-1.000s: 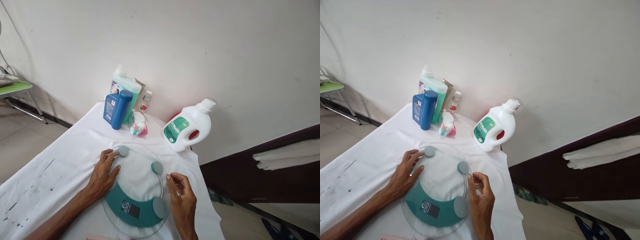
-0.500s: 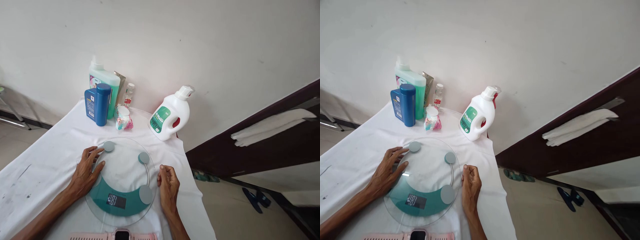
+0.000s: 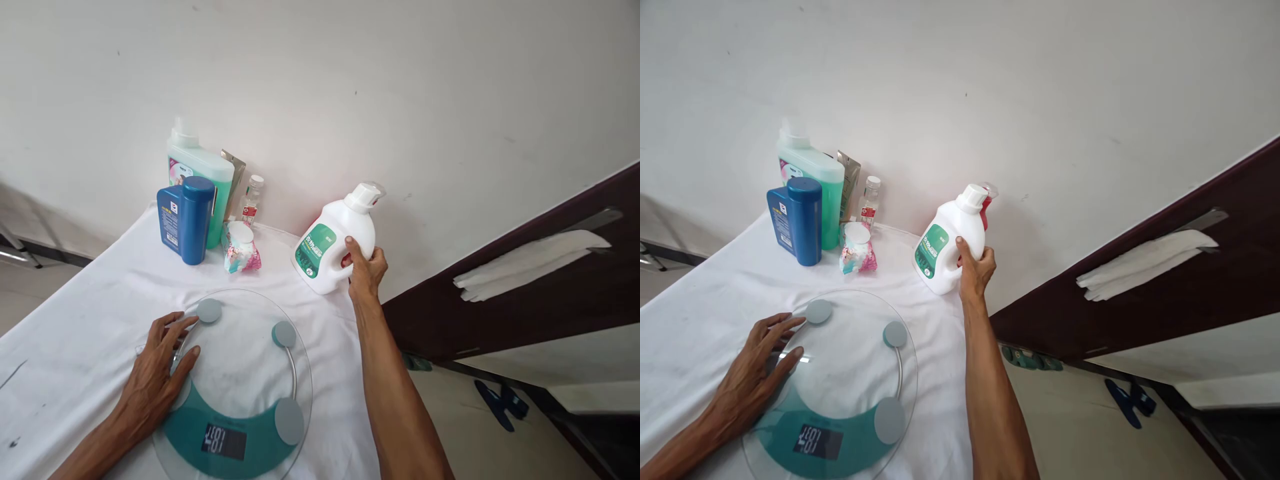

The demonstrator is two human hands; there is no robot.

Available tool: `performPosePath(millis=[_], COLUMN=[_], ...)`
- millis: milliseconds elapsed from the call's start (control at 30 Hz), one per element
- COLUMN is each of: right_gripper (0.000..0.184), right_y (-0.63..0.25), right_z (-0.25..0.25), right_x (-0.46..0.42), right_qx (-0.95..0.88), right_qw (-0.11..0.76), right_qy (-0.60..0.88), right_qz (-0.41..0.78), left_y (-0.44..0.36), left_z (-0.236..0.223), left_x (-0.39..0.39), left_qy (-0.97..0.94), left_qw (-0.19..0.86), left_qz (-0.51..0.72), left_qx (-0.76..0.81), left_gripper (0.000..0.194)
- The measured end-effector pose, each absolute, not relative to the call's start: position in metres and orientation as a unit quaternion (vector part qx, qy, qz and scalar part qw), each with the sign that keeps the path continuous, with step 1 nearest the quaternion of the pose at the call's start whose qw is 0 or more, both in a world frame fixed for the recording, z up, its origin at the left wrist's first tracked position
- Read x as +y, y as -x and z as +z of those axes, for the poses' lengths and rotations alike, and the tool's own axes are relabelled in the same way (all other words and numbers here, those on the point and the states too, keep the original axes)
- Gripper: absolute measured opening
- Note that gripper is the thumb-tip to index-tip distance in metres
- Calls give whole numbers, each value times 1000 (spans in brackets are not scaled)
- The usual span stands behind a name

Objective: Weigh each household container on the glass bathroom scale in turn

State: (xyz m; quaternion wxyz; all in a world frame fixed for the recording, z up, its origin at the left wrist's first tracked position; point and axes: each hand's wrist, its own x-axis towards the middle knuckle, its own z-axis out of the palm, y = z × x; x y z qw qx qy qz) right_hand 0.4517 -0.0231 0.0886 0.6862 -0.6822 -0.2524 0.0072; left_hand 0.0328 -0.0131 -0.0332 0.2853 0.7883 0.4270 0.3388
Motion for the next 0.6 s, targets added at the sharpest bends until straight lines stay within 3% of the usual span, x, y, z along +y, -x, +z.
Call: performPosePath(millis=[167,400,600], right_gripper=[52,49,41], right_y=[-444,-396,-347], right_z=[88,99,136], right_x=[-19,-57,-128], right_qx=[-231,-118,-195], right_qw=[713,762,762], right_qy=[659,636,615], right_qz=[58,-10,-63], left_y=[-31,-31,-34], left_z=[-35,-31,-36], left_x=[-13,-15,-18], left_qy=[-790,-787,-774], left_qw=[288,310,314], left_qz=[334,333,352], left_qx=[426,417,423], left_gripper=[46,41,39])
